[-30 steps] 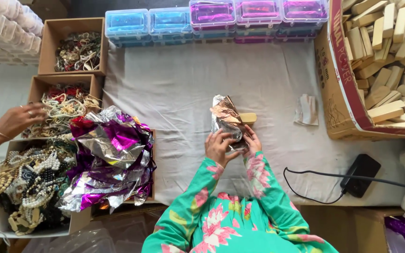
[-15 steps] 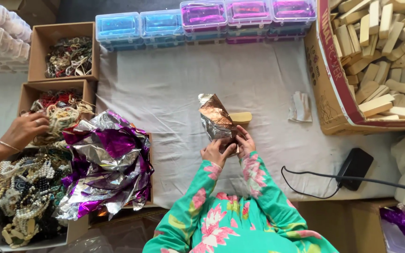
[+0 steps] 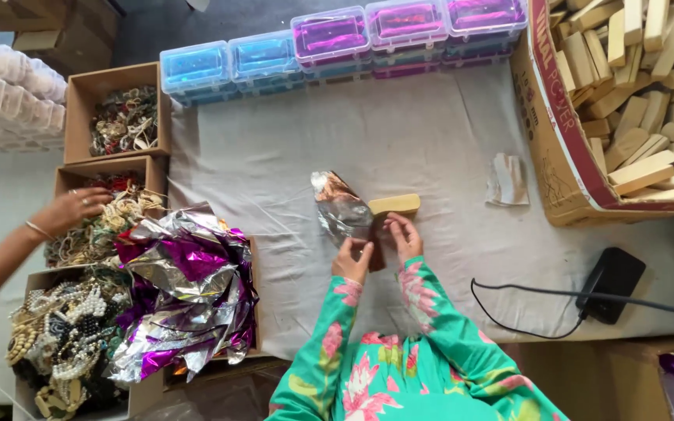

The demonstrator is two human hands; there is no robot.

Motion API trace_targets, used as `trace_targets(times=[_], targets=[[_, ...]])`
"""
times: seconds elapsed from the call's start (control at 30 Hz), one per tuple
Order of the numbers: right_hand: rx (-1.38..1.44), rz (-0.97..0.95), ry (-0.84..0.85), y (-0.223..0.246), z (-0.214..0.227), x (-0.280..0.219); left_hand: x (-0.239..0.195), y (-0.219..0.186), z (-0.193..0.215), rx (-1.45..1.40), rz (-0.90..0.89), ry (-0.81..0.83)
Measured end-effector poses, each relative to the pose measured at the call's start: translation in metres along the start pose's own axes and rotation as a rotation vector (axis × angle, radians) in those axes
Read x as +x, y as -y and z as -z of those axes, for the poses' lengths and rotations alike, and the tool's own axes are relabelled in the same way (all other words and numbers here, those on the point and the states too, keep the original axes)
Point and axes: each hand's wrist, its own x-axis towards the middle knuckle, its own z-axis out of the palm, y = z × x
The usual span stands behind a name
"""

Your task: The person wraps small wooden blocks in metallic foil. They place the blocks on the foil, fold the edges to enclose them, and then wipe the blocks with a cloth. The process is repeated for multiple blocks.

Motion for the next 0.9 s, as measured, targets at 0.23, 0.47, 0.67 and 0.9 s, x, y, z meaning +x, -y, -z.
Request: trace_targets(times=[0.23,0.47,0.67,0.9], targets=[[-0.969,0.622,-0.026,0.091,-0.006,0.056,0.027,-0.013,0.046,0.046,-0.064,-0.193],[-1.592,0.593,0.504,0.047,0.004,0.096,0.033,-0.017,0.032,0.335,-0.479,-0.179],[-1.708,0.458,0.491,0.044,0.035,0.088,0.032,0.022,-0.022,0.238,-0.507,-0.056],[-1.569,0.374,0.213,0.068,0.082,0.021,0.033,0.078,-0.027,0.235,-0.43,0.194]])
